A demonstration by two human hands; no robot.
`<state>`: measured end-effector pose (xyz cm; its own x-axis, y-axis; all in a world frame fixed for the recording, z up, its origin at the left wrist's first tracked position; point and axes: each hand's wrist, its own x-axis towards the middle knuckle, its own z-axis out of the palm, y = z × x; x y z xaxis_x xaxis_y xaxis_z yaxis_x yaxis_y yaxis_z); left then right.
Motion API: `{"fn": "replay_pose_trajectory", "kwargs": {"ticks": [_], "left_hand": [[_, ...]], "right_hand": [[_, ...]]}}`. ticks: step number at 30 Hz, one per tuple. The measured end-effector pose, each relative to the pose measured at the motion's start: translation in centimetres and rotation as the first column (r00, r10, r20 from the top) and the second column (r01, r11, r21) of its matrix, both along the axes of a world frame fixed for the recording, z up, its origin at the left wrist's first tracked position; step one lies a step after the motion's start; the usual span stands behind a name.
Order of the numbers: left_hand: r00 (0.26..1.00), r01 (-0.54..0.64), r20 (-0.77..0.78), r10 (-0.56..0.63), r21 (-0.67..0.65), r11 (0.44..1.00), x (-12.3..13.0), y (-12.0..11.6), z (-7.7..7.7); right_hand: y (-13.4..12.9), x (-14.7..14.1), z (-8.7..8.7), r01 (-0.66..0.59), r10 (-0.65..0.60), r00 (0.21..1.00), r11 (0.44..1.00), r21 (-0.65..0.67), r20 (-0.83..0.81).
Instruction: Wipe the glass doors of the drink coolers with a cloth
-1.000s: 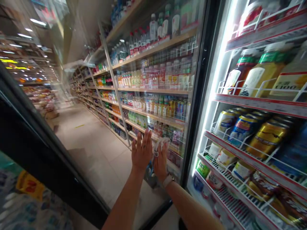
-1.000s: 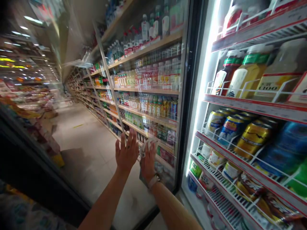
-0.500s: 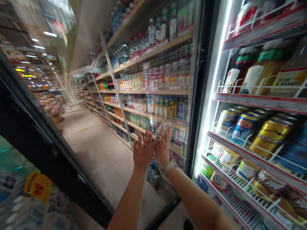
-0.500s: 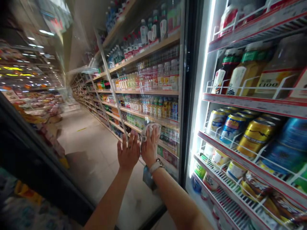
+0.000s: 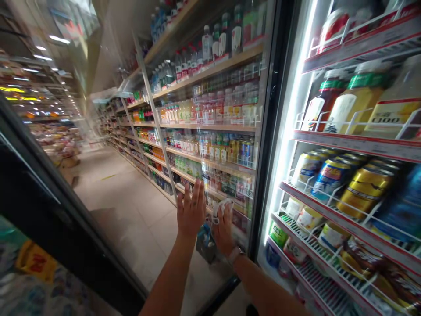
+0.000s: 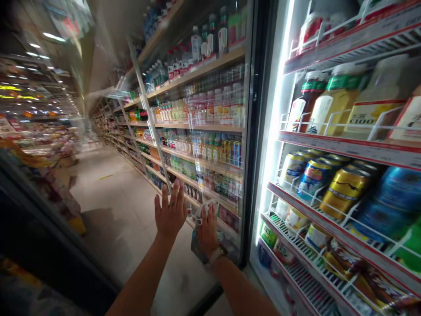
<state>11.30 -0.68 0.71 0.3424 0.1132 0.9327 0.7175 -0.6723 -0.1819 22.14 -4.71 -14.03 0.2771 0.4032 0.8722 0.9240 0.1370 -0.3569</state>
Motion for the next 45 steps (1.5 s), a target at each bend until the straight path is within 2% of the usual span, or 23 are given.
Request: {"fn": "replay_pose_trajectory", "kwargs": {"ticks": [2,7,9,10,11,13,15,19,21,22,23,25,27,31,33,34,35,37,41,45], "left_hand": [[1.000,0.001,0.000,-0.001,-0.010,1.000,0.0,0.0,0.0],[0.999,-0.033,-0.011,0.034,0.044,0.998,0.0,0.0,0.1],[0.999,-0.037,-0.010,0.038,0.048,0.998,0.0,-0.1,0.1],[0.999,-0.043,-0.009,0.043,0.051,0.998,0.0,-0.1,0.1],[0.999,-0.053,-0.009,0.053,0.057,0.997,0.1,-0.1,0.1],[0.996,-0.082,-0.012,0.083,0.082,0.993,0.1,-0.2,0.1],[0.995,-0.097,-0.016,0.099,0.097,0.991,0.1,-0.3,0.2],[0.994,-0.103,-0.011,0.105,0.106,0.989,0.0,-0.7,0.2],[0.994,-0.104,-0.012,0.106,0.103,0.989,0.0,-0.8,0.2],[0.995,-0.100,-0.016,0.102,0.093,0.991,-0.1,-0.9,0.2],[0.995,-0.095,-0.021,0.097,0.079,0.992,-0.1,-0.9,0.1],[0.996,-0.089,-0.018,0.090,0.055,0.995,0.0,-1.0,0.0],[0.996,-0.084,-0.007,0.084,0.049,0.995,0.1,-1.0,-0.1],[0.999,-0.050,-0.006,0.050,0.011,0.999,0.3,-0.9,-0.3],[0.999,-0.042,-0.011,0.042,-0.009,0.999,0.2,-0.9,-0.3],[0.999,-0.047,-0.013,0.047,-0.006,0.999,0.2,-0.9,-0.4],[0.998,-0.058,-0.015,0.058,0.005,0.998,0.2,-1.0,-0.4],[0.995,-0.092,-0.022,0.093,0.039,0.995,0.1,-1.2,-0.3],[0.990,-0.136,-0.023,0.139,0.092,0.986,0.1,-1.5,0.0],[0.995,-0.094,-0.010,0.095,0.067,0.993,0.2,-1.7,0.1]], "right_hand": [[0.5,0.5,2.5,-0.001,0.001,1.000,1.000,0.017,-0.011],[2.1,2.0,12.9,0.010,-0.010,1.000,0.995,0.098,0.004],[2.5,2.2,15.4,0.020,-0.022,1.000,0.992,0.121,0.012],[2.6,2.2,15.9,0.026,-0.028,1.000,0.991,0.130,0.010],[2.6,2.1,15.8,0.033,-0.034,0.999,0.990,0.135,0.006],[2.5,1.7,13.8,0.046,-0.044,0.999,0.990,0.136,-0.013],[2.3,1.1,10.3,0.050,-0.046,0.998,0.992,0.119,-0.033],[1.3,-0.1,1.9,0.034,-0.032,0.999,0.998,0.045,-0.039],[0.6,-0.4,-1.0,0.022,-0.021,0.999,1.000,0.016,-0.028],[0.4,-0.3,-1.8,0.010,-0.010,1.000,1.000,0.005,-0.016],[0.2,-0.2,-2.0,-0.001,0.001,1.000,1.000,-0.004,-0.005],[0.2,0.4,-0.6,-0.016,0.017,1.000,1.000,-0.008,0.013],[0.6,1.2,2.9,-0.011,0.011,1.000,1.000,0.013,0.013],[1.8,2.5,11.5,0.032,-0.032,0.999,0.995,0.093,-0.006],[2.1,2.7,13.9,0.046,-0.045,0.999,0.990,0.136,-0.009],[2.2,2.7,14.3,0.050,-0.049,0.999,0.987,0.152,-0.007],[2.2,2.6,14.1,0.051,-0.051,0.999,0.986,0.160,-0.004],[2.1,2.3,12.4,0.050,-0.051,0.999,0.988,0.147,0.003],[1.1,1.0,6.6,0.044,-0.045,0.999,0.993,0.108,0.006],[-0.7,-0.1,1.3,0.010,-0.012,0.999,0.999,0.043,0.038]]}}
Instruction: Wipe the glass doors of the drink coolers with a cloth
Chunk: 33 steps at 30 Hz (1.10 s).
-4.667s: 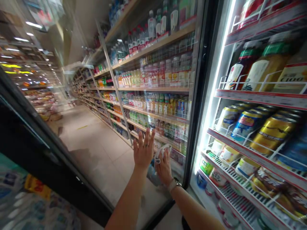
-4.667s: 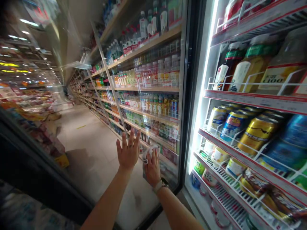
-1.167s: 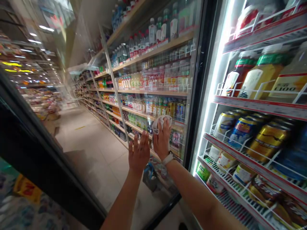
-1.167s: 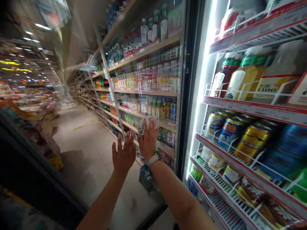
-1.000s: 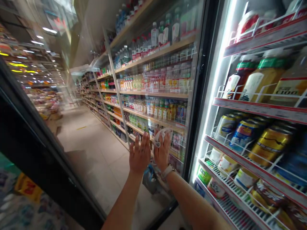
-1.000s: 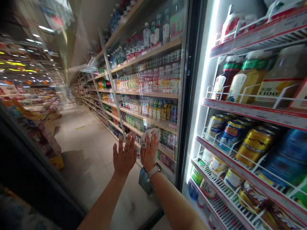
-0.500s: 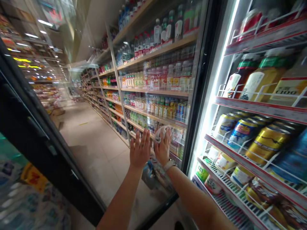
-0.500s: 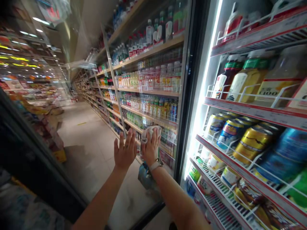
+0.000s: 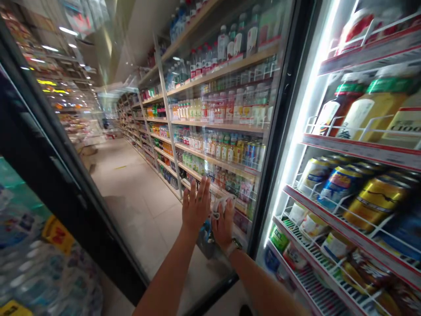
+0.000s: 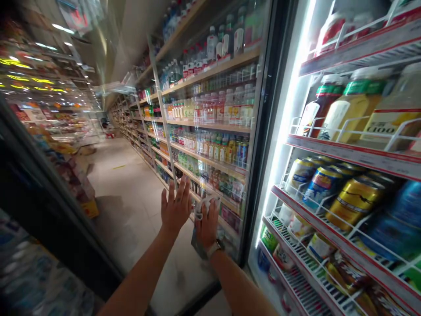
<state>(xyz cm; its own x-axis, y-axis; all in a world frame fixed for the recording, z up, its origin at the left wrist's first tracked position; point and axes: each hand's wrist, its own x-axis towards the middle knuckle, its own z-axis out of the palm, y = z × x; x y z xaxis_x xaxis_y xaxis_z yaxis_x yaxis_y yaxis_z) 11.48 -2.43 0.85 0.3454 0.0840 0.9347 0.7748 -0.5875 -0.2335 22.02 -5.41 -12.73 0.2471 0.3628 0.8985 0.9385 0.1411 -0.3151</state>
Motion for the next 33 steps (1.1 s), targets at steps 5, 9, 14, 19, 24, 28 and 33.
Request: {"fn": "replay_pose_trajectory", "kwargs": {"ticks": [5,9,14,19,24,28,33], "left_hand": [[1.000,0.013,-0.004,-0.013,-0.013,1.000,0.1,-0.3,0.1],[1.000,0.000,-0.012,0.000,0.015,1.000,0.1,-0.4,0.2],[1.000,-0.026,-0.014,0.026,0.038,0.999,0.1,-0.4,0.4],[1.000,-0.007,-0.009,0.008,0.041,0.999,0.1,-0.4,0.6],[1.000,-0.016,-0.009,0.016,0.038,0.999,0.1,-0.2,0.5],[1.000,0.014,-0.004,-0.014,0.017,1.000,0.1,0.0,0.3],[1.000,0.022,-0.004,-0.022,0.000,1.000,0.1,0.3,0.1]], "right_hand": [[-0.6,-0.2,-0.7,-0.031,0.031,0.999,0.999,-0.032,0.019],[0.9,0.4,6.2,0.022,-0.020,0.999,0.999,0.030,-0.050],[2.4,2.1,14.6,0.063,-0.058,0.997,0.993,0.097,-0.053],[2.5,2.2,11.2,0.051,-0.050,0.999,0.989,0.136,-0.014],[1.1,0.6,1.2,0.040,-0.039,0.999,0.999,0.008,-0.034],[-0.3,-0.2,-3.9,0.000,-0.001,1.000,0.998,-0.061,-0.003],[0.3,0.5,0.7,0.021,-0.023,0.999,0.998,-0.064,-0.032]]}}
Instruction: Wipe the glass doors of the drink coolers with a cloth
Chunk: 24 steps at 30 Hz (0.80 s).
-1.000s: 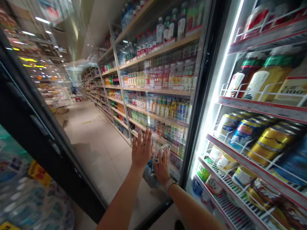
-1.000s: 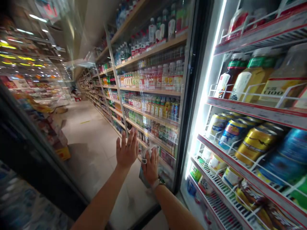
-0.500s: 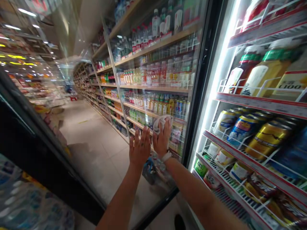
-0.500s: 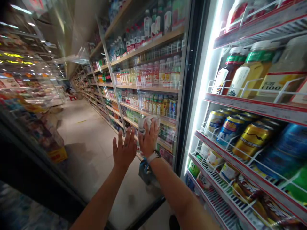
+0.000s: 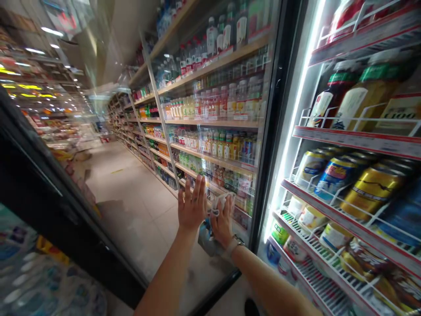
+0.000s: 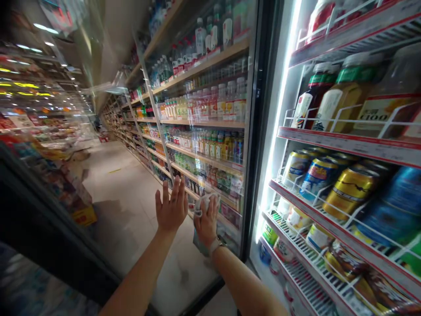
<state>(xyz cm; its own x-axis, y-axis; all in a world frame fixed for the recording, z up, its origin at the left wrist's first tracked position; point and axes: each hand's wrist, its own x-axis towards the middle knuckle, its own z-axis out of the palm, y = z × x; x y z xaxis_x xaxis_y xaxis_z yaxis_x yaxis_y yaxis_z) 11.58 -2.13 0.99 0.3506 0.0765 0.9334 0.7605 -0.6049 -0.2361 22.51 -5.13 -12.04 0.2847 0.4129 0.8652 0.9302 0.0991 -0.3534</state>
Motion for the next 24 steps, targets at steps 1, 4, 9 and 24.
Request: {"fn": "replay_pose_trajectory", "kwargs": {"ticks": [1,4,9,24], "left_hand": [[1.000,0.000,0.001,0.000,-0.006,1.000,0.0,0.1,0.0],[1.000,0.016,0.004,-0.016,-0.031,0.999,-0.1,0.3,0.0],[1.000,0.024,0.004,-0.024,-0.016,1.000,-0.2,0.3,0.2],[1.000,-0.016,-0.005,0.016,0.019,1.000,-0.2,0.3,0.0]], "right_hand": [[0.4,0.4,2.4,0.010,-0.010,1.000,1.000,0.016,-0.009],[1.6,1.8,10.6,0.020,-0.021,1.000,0.997,0.072,0.011],[2.7,3.5,17.1,0.048,-0.051,0.998,0.985,0.167,0.019],[-0.1,1.0,-2.8,0.017,-0.018,0.999,1.000,0.021,0.029]]}}
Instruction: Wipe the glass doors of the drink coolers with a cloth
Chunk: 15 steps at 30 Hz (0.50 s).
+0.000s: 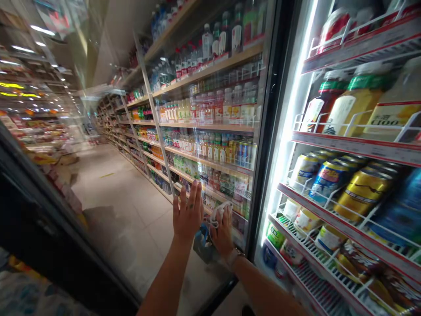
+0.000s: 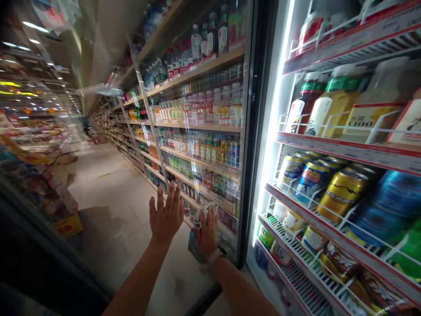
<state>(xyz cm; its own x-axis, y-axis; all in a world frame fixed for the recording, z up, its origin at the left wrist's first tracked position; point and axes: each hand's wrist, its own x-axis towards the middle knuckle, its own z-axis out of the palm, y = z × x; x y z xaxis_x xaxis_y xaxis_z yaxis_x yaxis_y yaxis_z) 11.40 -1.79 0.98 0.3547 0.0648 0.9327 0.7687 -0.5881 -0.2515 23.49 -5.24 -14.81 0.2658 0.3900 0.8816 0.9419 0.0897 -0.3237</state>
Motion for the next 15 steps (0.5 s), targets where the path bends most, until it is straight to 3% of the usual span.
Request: {"fn": "replay_pose_trajectory", "kwargs": {"ticks": [2,7,9,10,12,15], "left_hand": [[1.000,-0.003,0.003,0.003,0.015,1.000,0.0,-0.1,0.1],[0.999,0.034,0.017,-0.033,-0.027,0.999,0.0,0.0,0.2],[0.999,0.033,0.011,-0.033,-0.024,0.999,-0.1,0.0,0.2],[1.000,0.026,0.009,-0.026,-0.011,1.000,-0.1,0.0,0.3],[1.000,0.010,0.004,-0.011,0.017,1.000,-0.2,-0.1,0.3],[1.000,-0.008,0.004,0.007,0.046,0.999,-0.2,-0.1,0.3]], "right_hand": [[0.7,1.1,2.6,-0.011,0.011,1.000,1.000,0.021,-0.007],[2.9,4.7,13.6,0.045,-0.044,0.999,0.992,0.116,-0.017],[3.4,5.9,16.7,0.058,-0.059,0.998,0.984,0.167,-0.002],[3.5,6.4,17.5,0.060,-0.062,0.998,0.981,0.186,0.005],[3.7,7.0,17.3,0.071,-0.073,0.997,0.976,0.205,0.004],[3.7,7.1,13.3,0.106,-0.101,0.994,0.977,0.188,-0.032]]}}
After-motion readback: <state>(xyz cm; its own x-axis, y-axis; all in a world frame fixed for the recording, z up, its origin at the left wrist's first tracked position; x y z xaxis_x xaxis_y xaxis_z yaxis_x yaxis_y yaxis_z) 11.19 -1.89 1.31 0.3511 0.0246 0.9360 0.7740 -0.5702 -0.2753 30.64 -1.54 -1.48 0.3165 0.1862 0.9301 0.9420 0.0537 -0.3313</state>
